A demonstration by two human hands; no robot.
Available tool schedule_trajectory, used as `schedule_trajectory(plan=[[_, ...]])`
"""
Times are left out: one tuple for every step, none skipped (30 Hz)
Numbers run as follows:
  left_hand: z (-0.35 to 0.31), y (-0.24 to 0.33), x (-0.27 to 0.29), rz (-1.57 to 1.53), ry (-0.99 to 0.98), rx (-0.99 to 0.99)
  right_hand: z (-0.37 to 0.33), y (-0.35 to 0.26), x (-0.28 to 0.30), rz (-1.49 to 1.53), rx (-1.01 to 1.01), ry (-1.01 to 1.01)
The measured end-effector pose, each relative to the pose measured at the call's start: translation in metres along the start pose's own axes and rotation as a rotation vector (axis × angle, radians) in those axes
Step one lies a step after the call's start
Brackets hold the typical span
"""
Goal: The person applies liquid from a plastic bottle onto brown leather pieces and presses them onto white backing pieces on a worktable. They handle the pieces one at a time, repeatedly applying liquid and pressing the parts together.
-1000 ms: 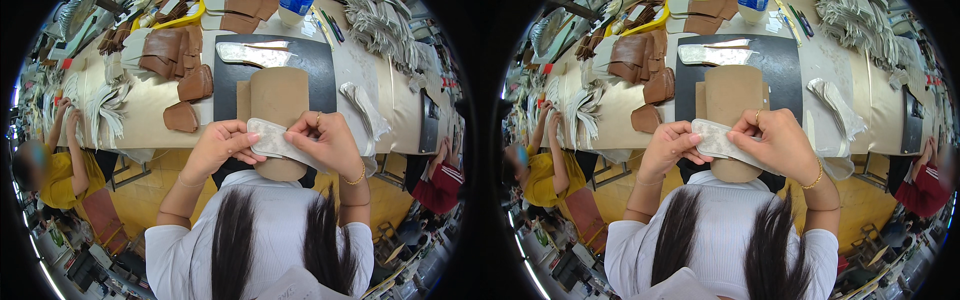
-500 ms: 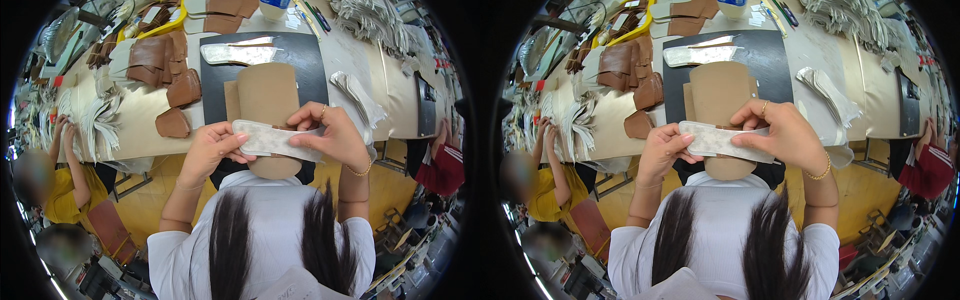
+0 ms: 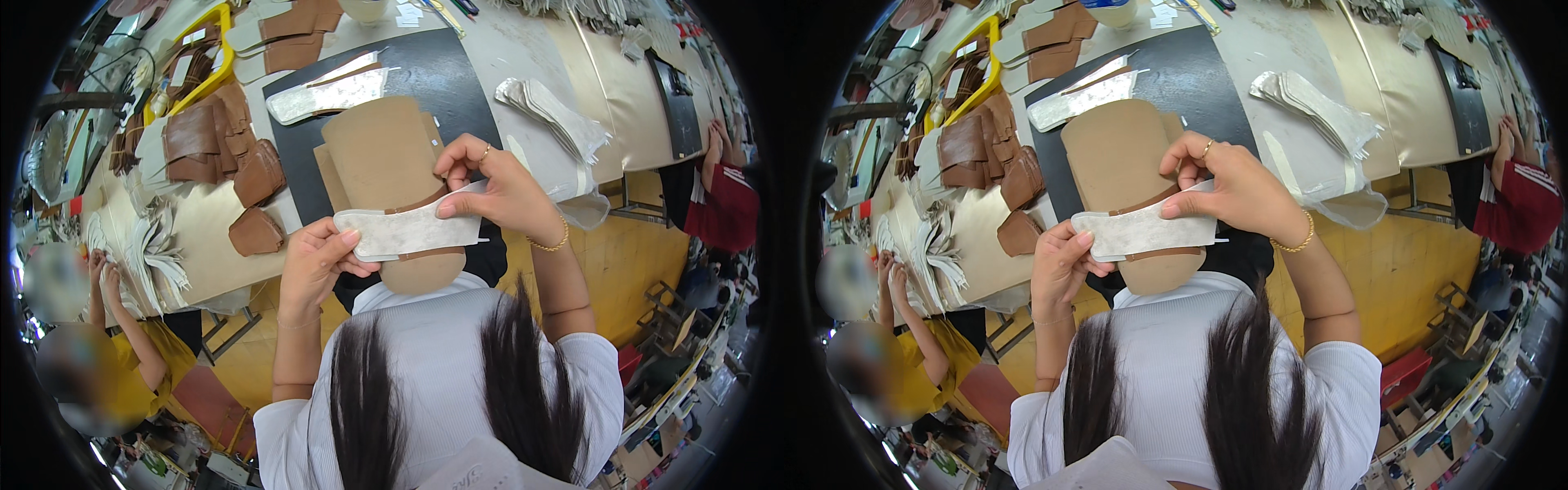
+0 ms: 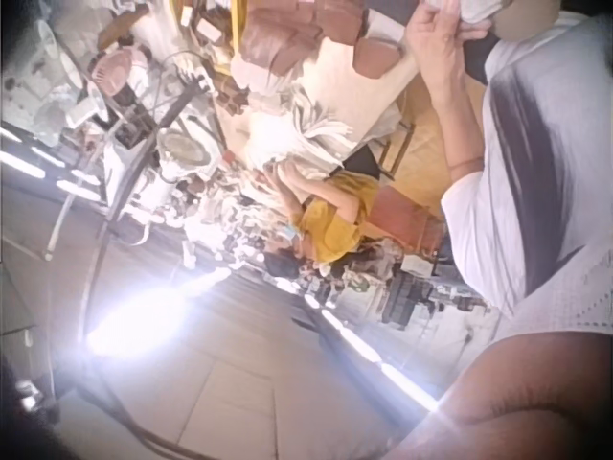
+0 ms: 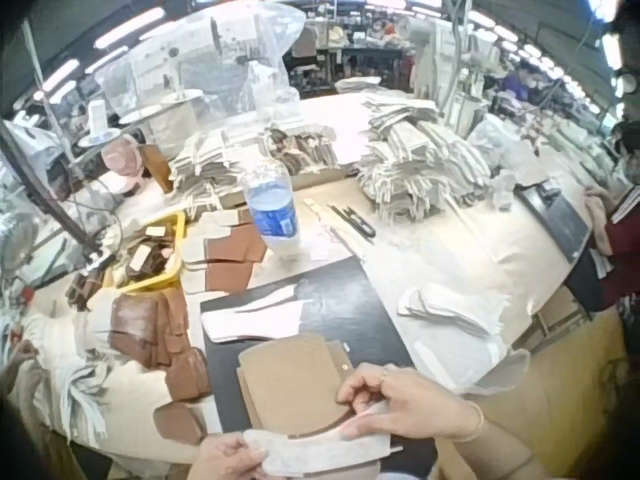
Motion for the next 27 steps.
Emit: schedule_trajectory(plan=[[0.001,-0.003,0.001,-0.017,-0.011,0.003,-0.002,0.005,0.0,-0.031,0.045,0.031],[0.002,-0.004,0.003,-0.03,-0.021,0.007,-0.004,0.012,-0.001,-0.059,0.092,0.063],[0.003,-0.005,0.003,-0.038,-0.033,0.003,-0.006,0.019,-0.003,-0.089,0.135,0.095],[0.003,-0.005,0.002,-0.046,-0.046,-0.001,-0.009,0.025,-0.006,-0.139,0.212,0.166],[0.004,-0.005,0.002,-0.054,-0.06,-0.005,-0.011,0.032,-0.01,-0.192,0.289,0.238],[0.004,-0.006,0.003,-0.056,-0.066,-0.008,-0.013,0.034,-0.013,-0.248,0.367,0.308],[0.005,-0.006,0.003,-0.058,-0.071,-0.01,-0.015,0.036,-0.015,-0.292,0.403,0.363],[0.005,-0.006,0.004,-0.06,-0.073,-0.017,-0.013,0.033,-0.018,-0.335,0.444,0.415],[0.004,-0.006,0.004,-0.032,-0.062,-0.028,-0.013,0.029,-0.019,-0.378,0.484,0.467],[0.004,-0.008,0.004,-0.004,-0.051,-0.039,-0.017,0.026,-0.016,-0.49,0.435,0.558],[0.003,-0.007,0.005,0.025,-0.038,-0.055,-0.02,0.021,-0.01,-0.446,0.412,0.647],[0.002,-0.005,0.003,0.003,-0.047,-0.064,-0.023,0.018,-0.004,-0.401,0.389,0.734],[-0.001,-0.002,0.0,-0.02,-0.056,-0.073,-0.027,0.012,0.002,-0.355,0.365,0.82],[-0.005,0.001,-0.002,-0.045,-0.058,-0.079,-0.033,-0.012,0.006,-0.401,0.413,0.778],[-0.007,0.001,-0.002,-0.038,-0.047,-0.094,-0.034,-0.04,-0.001,-0.549,0.545,0.672],[-0.007,0.003,-0.003,-0.03,-0.047,-0.105,-0.037,-0.063,-0.013,-0.704,0.669,0.568],[-0.007,0.004,-0.006,-0.016,-0.053,-0.109,-0.036,-0.079,-0.037,-0.643,0.726,0.373],[-0.006,0.005,-0.006,-0.03,-0.004,-0.141,-0.035,-0.091,-0.062,-0.579,0.779,0.177],[-0.008,0.003,-0.004,-0.054,0.057,-0.184,-0.03,-0.086,-0.076,-0.633,0.747,0.11],[-0.009,0.002,0.0,-0.076,0.117,-0.224,-0.024,-0.077,-0.089,-0.685,0.711,0.047],[-0.007,0.0,0.001,-0.039,0.045,-0.207,-0.02,-0.068,-0.097,-0.737,0.674,-0.015],[-0.004,-0.001,0.006,-0.003,-0.027,-0.189,-0.02,-0.062,-0.095,-0.67,0.646,-0.066],[-0.004,-0.005,0.009,0.02,-0.087,-0.175,-0.02,-0.059,-0.091,-0.668,0.667,-0.06],[-0.003,-0.007,0.006,0.0,-0.105,-0.143,-0.022,-0.055,-0.083,-0.663,0.687,-0.056],[-0.001,-0.007,0.0,-0.02,-0.124,-0.11,-0.024,-0.051,-0.075,-0.659,0.706,-0.051],[0.001,-0.008,-0.004,-0.036,-0.144,-0.08,-0.026,-0.042,-0.068,-0.625,0.72,-0.035],[0.002,-0.01,-0.004,-0.032,-0.147,-0.076,-0.029,-0.029,-0.062,-0.591,0.736,-0.018]])
Point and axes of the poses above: each hand's wrist, its own z-axis towards the middle knuckle, its own x-axis out of the back of the hand, y = z × x, the point moved 6 cm from there along z, towards the middle knuckle
